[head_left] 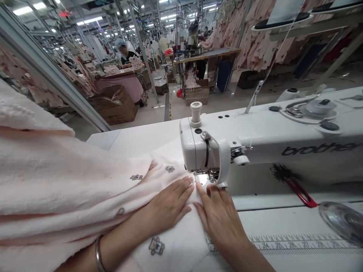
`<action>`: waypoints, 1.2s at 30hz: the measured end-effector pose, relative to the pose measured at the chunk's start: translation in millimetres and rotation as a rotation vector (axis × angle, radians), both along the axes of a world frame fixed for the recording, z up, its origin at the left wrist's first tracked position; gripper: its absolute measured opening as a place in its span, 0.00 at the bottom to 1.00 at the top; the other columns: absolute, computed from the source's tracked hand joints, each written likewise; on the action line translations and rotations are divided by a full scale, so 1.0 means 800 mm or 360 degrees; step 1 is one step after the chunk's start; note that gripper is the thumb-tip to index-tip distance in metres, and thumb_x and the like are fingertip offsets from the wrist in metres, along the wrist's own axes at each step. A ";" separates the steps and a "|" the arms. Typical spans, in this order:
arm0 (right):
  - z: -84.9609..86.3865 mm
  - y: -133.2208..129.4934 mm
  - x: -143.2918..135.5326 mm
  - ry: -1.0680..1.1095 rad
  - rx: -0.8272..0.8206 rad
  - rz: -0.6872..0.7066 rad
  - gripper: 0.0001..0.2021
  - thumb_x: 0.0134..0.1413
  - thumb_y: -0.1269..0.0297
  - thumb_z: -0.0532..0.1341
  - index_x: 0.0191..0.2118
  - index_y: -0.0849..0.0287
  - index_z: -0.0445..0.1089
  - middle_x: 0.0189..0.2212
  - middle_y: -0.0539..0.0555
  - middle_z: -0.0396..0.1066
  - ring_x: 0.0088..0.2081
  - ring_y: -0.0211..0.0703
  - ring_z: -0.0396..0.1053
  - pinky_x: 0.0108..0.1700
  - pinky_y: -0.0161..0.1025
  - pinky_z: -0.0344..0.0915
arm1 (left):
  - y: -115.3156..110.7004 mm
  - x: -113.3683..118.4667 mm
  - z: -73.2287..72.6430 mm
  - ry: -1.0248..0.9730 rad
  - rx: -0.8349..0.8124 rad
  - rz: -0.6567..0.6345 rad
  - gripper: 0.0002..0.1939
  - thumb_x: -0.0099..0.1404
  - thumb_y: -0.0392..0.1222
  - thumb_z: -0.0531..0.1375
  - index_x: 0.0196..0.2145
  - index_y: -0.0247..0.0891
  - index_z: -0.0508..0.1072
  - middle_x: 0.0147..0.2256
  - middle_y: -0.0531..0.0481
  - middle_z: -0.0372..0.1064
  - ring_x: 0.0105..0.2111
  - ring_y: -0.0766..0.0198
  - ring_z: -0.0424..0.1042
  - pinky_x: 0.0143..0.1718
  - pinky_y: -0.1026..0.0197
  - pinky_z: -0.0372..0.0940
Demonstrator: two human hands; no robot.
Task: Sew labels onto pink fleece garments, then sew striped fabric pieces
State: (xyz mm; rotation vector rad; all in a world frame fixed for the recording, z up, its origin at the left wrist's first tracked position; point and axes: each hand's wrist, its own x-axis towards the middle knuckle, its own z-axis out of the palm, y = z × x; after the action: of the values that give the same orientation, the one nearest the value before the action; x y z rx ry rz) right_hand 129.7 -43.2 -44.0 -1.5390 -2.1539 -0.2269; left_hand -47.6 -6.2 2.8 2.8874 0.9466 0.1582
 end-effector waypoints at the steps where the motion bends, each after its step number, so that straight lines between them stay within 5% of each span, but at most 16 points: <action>1: 0.001 0.000 0.000 0.0003 -0.0003 -0.0003 0.18 0.60 0.64 0.51 0.51 0.68 0.66 0.39 0.63 0.61 0.41 0.55 0.60 0.41 0.50 0.65 | 0.000 0.000 0.000 -0.0009 -0.0014 0.0006 0.24 0.68 0.42 0.50 0.59 0.30 0.55 0.59 0.34 0.53 0.60 0.50 0.53 0.59 0.47 0.57; 27: 0.011 -0.013 -0.001 0.0109 -0.0042 0.0022 0.17 0.61 0.65 0.50 0.52 0.68 0.63 0.42 0.65 0.62 0.47 0.55 0.59 0.45 0.51 0.64 | 0.026 0.000 -0.003 -0.0098 0.0044 0.0009 0.21 0.69 0.42 0.48 0.57 0.30 0.55 0.55 0.37 0.59 0.58 0.53 0.56 0.59 0.47 0.57; 33: -0.002 -0.021 -0.040 0.0114 0.0020 0.0067 0.20 0.62 0.65 0.49 0.54 0.75 0.61 0.51 0.69 0.63 0.53 0.59 0.58 0.49 0.53 0.62 | 0.032 0.000 -0.018 -0.0179 0.0104 0.0054 0.22 0.68 0.41 0.49 0.56 0.27 0.56 0.55 0.35 0.59 0.58 0.52 0.56 0.59 0.48 0.57; 36: 0.003 -0.032 -0.042 0.0110 0.0001 0.0179 0.20 0.63 0.63 0.49 0.53 0.73 0.63 0.52 0.65 0.64 0.54 0.56 0.59 0.51 0.50 0.62 | 0.017 -0.014 -0.003 -0.0146 0.0098 0.0084 0.24 0.67 0.41 0.50 0.58 0.28 0.56 0.57 0.34 0.57 0.59 0.53 0.56 0.58 0.49 0.59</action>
State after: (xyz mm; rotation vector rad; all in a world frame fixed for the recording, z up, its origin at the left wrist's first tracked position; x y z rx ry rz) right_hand 96.2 -68.8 -41.5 -1.3993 -2.1773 -0.1346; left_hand -58.9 7.5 0.1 2.8830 1.0192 0.3265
